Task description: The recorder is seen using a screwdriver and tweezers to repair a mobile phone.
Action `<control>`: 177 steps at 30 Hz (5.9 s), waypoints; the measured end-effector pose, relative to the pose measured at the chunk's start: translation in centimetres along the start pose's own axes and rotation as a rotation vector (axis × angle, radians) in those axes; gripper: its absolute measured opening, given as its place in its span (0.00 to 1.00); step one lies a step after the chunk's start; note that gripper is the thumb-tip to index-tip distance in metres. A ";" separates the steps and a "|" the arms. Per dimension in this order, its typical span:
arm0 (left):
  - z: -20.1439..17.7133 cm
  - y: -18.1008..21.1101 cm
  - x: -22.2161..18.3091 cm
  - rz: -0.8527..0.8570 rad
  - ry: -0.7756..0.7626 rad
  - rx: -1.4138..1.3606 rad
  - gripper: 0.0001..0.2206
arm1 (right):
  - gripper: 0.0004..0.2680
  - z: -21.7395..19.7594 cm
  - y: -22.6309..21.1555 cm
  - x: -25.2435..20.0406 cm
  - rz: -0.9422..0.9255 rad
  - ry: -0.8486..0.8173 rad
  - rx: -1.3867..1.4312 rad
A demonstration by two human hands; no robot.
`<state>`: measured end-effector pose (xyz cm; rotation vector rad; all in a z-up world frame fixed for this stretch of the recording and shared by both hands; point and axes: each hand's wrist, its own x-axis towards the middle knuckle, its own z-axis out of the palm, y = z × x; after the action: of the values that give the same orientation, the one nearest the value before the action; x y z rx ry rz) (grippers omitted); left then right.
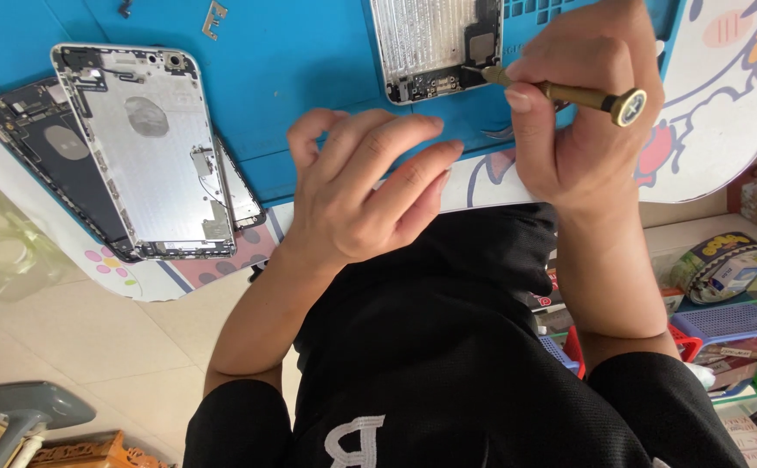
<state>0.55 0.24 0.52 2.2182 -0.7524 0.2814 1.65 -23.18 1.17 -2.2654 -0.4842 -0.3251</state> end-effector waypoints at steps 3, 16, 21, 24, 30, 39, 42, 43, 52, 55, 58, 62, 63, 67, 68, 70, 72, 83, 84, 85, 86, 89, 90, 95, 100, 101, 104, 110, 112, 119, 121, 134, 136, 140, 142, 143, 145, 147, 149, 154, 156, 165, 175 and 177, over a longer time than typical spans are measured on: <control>-0.2 0.2 -0.3 0.055 -0.072 -0.039 0.08 | 0.04 -1.5 -0.3 0.2 -0.001 -0.117 0.011; -0.2 0.2 -1.0 0.392 -0.111 -0.160 0.05 | 0.09 -4.4 -2.3 2.6 -0.108 -0.248 -0.262; -0.8 0.3 -0.5 0.348 -0.166 -0.236 0.08 | 0.08 -5.7 -5.6 7.0 -0.080 -0.450 -0.477; -0.5 0.1 -0.6 0.351 -0.130 -0.249 0.08 | 0.08 -6.1 -6.7 8.3 -0.269 -0.471 -0.566; -0.2 0.0 -0.6 0.362 -0.104 -0.223 0.07 | 0.13 -5.4 -8.2 8.9 -0.287 -0.474 -0.886; -0.3 0.0 -0.5 0.335 -0.114 -0.251 0.07 | 0.16 -5.2 -7.5 7.6 -0.172 -0.550 -0.942; -0.4 0.1 -0.4 0.329 -0.114 -0.247 0.07 | 0.15 -4.8 -8.6 8.8 -0.249 -0.438 -0.963; -0.4 0.1 -0.4 0.329 -0.114 -0.247 0.07 | 0.15 -4.9 -8.0 8.1 -0.249 -0.437 -0.963; -0.4 0.0 -0.4 0.320 -0.119 -0.248 0.07 | 0.13 -5.0 -8.5 8.4 -0.208 -0.521 -0.931; -0.3 0.0 -0.4 0.322 -0.116 -0.242 0.07 | 0.14 -5.2 -7.5 7.6 -0.248 -0.407 -0.786; -0.4 0.0 -0.5 0.314 -0.103 -0.251 0.07 | 0.15 -5.3 -6.8 7.0 -0.213 -0.457 -0.976; -0.4 0.1 -0.3 0.321 -0.116 -0.240 0.07 | 0.13 -5.5 -6.9 7.8 -0.176 -0.507 -0.949; -0.4 0.1 -0.4 0.314 -0.118 -0.242 0.07 | 0.14 -5.5 -7.2 8.1 -0.038 -0.626 -0.900; -0.3 0.1 -0.2 0.319 -0.110 -0.240 0.07 | 0.13 -5.7 -7.2 7.1 -0.122 -0.554 -0.940; -0.3 0.1 -0.3 0.312 -0.121 -0.246 0.07 | 0.12 -5.6 -7.2 6.8 -0.185 -0.499 -0.967; -0.3 0.1 -0.4 0.304 -0.133 -0.254 0.07 | 0.12 -5.5 -7.2 6.7 -0.245 -0.442 -0.996; -0.2 0.1 -0.4 0.322 -0.108 -0.243 0.07 | 0.10 -5.3 -7.2 7.3 -0.321 -0.372 -0.896; -0.4 0.1 -0.5 0.306 -0.117 -0.249 0.07 | 0.13 -4.9 -7.5 7.1 -0.162 -0.481 -0.903; -0.4 0.1 -0.4 0.311 -0.114 -0.246 0.07 | 0.13 -4.8 -7.6 7.3 -0.268 -0.402 -0.918; -0.3 0.2 -0.5 0.313 -0.112 -0.246 0.07 | 0.13 -4.8 -7.7 7.3 -0.269 -0.401 -0.920; -0.3 0.2 -0.6 0.338 -0.099 -0.229 0.07 | 0.11 -4.8 -7.8 7.3 -0.271 -0.391 -0.884; -0.7 0.6 -1.4 0.431 -0.103 -0.153 0.07 | 0.09 -4.6 -8.0 7.3 -0.242 -0.377 -0.732; -0.8 0.7 -1.6 0.510 -0.118 -0.098 0.08 | 0.07 -4.6 -8.1 7.4 -0.207 -0.367 -0.627; -1.6 1.1 -4.3 0.477 -0.118 -0.219 0.09 | 0.05 -5.5 -5.9 3.6 0.022 -0.303 -0.119; -3.3 0.0 -6.3 0.351 -0.091 -0.201 0.10 | 0.07 -1.3 -5.6 0.8 0.286 -0.121 0.543; -3.3 -0.3 -6.7 0.341 -0.065 -0.188 0.13 | 0.07 0.1 -5.6 0.4 0.291 -0.125 0.520; -3.5 -0.6 -6.6 0.307 -0.043 -0.177 0.16 | 0.07 3.6 -5.5 -1.0 0.298 -0.129 0.522; -3.0 -1.2 -6.6 0.296 -0.045 -0.175 0.17 | 0.08 7.1 -4.1 -2.5 0.163 -0.005 0.544; -2.8 -1.3 -6.7 0.302 -0.030 -0.209 0.17 | 0.10 7.3 -4.1 -2.3 0.153 0.058 0.578; -2.3 -1.5 -6.5 0.330 -0.018 -0.206 0.16 | 0.12 7.2 -4.1 -1.9 0.220 0.179 0.626; -2.5 -1.5 -6.4 0.313 -0.017 -0.200 0.16 | 0.12 7.3 -4.1 -1.7 0.220 0.172 0.622; -2.3 -1.7 -6.2 0.299 -0.040 -0.212 0.18 | 0.10 6.8 -4.3 -0.9 0.147 0.005 0.488; -2.3 -1.7 -6.2 0.299 -0.032 -0.208 0.18 | 0.09 6.7 -4.3 -1.1 0.147 -0.027 0.479; -2.3 -1.6 -6.2 0.303 -0.028 -0.203 0.17 | 0.08 6.8 -4.1 -1.3 0.146 -0.058 0.434; -2.4 -1.6 -6.2 0.287 -0.032 -0.204 0.17 | 0.08 6.8 -4.1 -1.2 0.140 -0.060 0.429; -2.4 -1.6 -6.2 0.292 -0.031 -0.200 0.17 | 0.08 6.8 -4.2 -1.1 0.136 -0.057 0.440; -2.4 -1.6 -6.2 0.296 -0.028 -0.196 0.17 | 0.08 6.8 -4.2 -1.1 0.131 -0.056 0.451; -2.4 -1.6 -6.2 0.293 -0.026 -0.194 0.18 | 0.09 6.8 -4.2 -1.2 0.142 -0.048 0.469; -2.4 -1.6 -6.3 0.298 -0.032 -0.194 0.17 | 0.09 7.0 -4.3 -1.2 0.150 -0.032 0.491; -3.1 -1.3 -6.4 0.259 0.038 -0.253 0.06 | 0.11 6.9 -4.1 -1.6 0.170 0.044 0.612; -3.6 -1.0 -6.1 0.099 0.184 -0.296 0.09 | 0.12 6.6 -3.8 -2.1 0.220 0.103 0.739; -3.9 -0.5 -4.9 -0.110 0.164 0.063 0.12 | 0.13 6.3 -4.3 -2.0 0.213 0.073 0.870; -4.6 -0.7 -5.2 -0.200 0.198 0.062 0.10 | 0.12 7.1 -3.3 -3.5 0.023 0.297 0.907; -4.5 -1.3 -5.3 -0.262 0.189 0.088 0.12 | 0.11 7.0 -3.0 -3.6 0.032 0.443 0.912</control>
<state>-2.78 6.47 0.65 2.3031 -0.3486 0.3920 -2.29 -16.98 -2.90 -1.2666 -0.2727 -0.4587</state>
